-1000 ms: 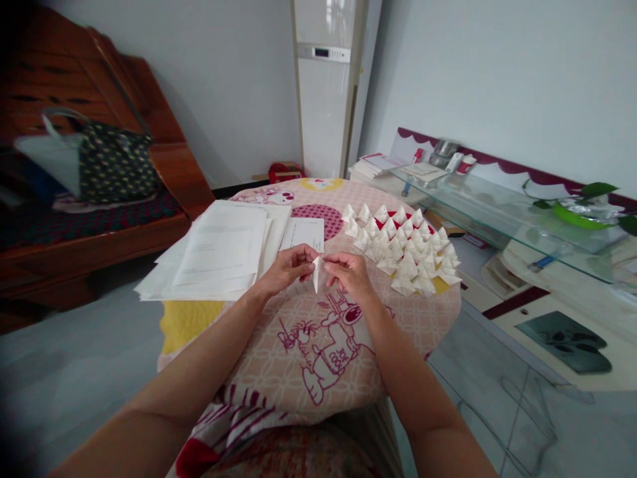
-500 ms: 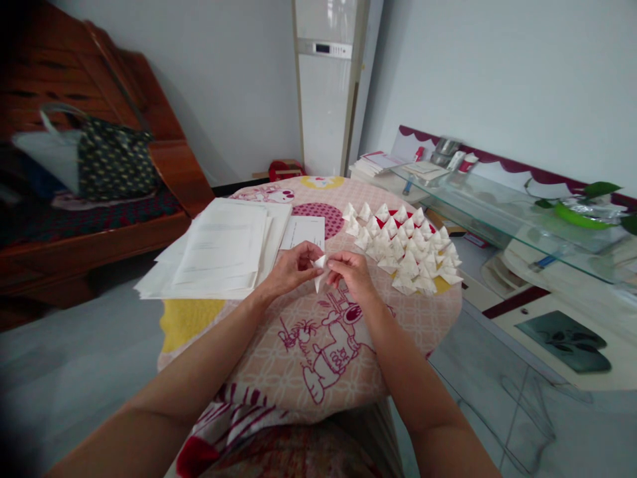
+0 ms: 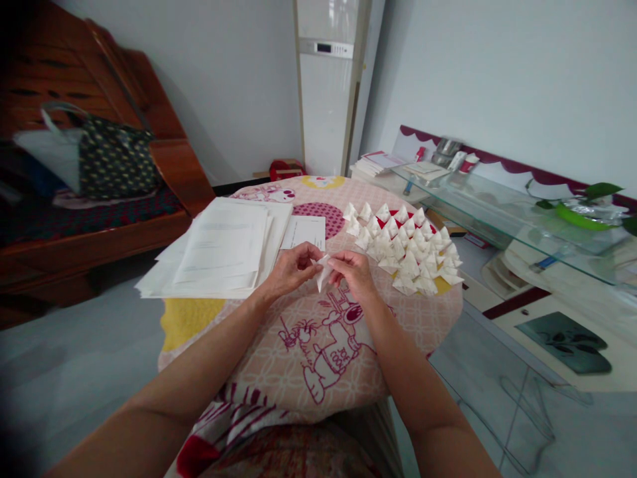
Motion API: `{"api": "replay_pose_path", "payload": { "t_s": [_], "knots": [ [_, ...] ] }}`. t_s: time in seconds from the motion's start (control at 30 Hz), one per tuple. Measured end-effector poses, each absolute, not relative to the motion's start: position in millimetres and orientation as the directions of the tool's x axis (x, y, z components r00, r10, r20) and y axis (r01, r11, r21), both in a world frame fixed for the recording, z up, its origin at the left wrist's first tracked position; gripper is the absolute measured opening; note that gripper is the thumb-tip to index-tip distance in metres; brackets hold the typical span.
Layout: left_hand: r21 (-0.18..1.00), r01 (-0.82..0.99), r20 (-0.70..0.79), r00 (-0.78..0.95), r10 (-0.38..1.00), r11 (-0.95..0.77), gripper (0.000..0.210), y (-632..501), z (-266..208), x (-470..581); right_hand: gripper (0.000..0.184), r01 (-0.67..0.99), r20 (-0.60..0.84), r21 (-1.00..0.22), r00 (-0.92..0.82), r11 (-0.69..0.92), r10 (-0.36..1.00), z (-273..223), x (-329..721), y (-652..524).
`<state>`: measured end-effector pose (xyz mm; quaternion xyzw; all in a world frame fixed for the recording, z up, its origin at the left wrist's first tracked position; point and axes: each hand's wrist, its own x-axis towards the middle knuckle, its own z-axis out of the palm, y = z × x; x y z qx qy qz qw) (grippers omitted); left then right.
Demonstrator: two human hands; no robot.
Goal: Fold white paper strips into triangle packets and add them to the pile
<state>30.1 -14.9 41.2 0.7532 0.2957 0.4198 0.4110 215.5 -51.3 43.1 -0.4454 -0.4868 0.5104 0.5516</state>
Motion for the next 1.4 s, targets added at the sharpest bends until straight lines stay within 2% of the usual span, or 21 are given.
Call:
{"api": "replay_pose_path", "payload": {
  "t_s": [0.17, 0.53, 0.8, 1.0, 1.13, 1.4],
  "knots": [
    [0.851, 0.138, 0.402, 0.45, 0.797, -0.507, 0.015, -15.8, 40.2, 30.5, 0.029, -0.035, 0.112, -0.993, -0.008, 0.112, 0.994, 44.0, 213.5, -52.5],
    [0.89, 0.112, 0.346, 0.466, 0.814, -0.442, 0.019, -16.7, 42.3, 31.3, 0.03, 0.025, 0.151, -0.988, 0.052, 0.15, 0.987, 35.9, 215.5, -48.2],
    [0.886, 0.123, 0.34, 0.484, 0.806, -0.448, 0.018, -17.6, 40.8, 32.6, 0.028, 0.168, 0.207, -0.966, 0.032, 0.199, 0.978, 39.3, 213.1, -50.2],
    [0.929, 0.035, 0.292, 0.539, 0.79, -0.368, 0.03, -11.5, 38.3, 30.3, 0.021, 0.193, 0.219, -0.96, 0.075, 0.201, 0.973, 41.9, 213.5, -52.3],
    [0.929, 0.093, 0.234, 0.604, 0.762, -0.359, 0.03, -5.0, 32.0, 28.4, 0.017, 0.186, 0.207, -0.965, 0.093, 0.187, 0.974, 43.3, 214.7, -52.4],
    [0.919, 0.101, 0.252, 0.594, 0.764, -0.381, 0.026, -5.7, 30.0, 29.3, 0.02, 0.247, 0.219, -0.949, 0.067, 0.197, 0.973, 43.3, 215.5, -50.7]
  ]
}}
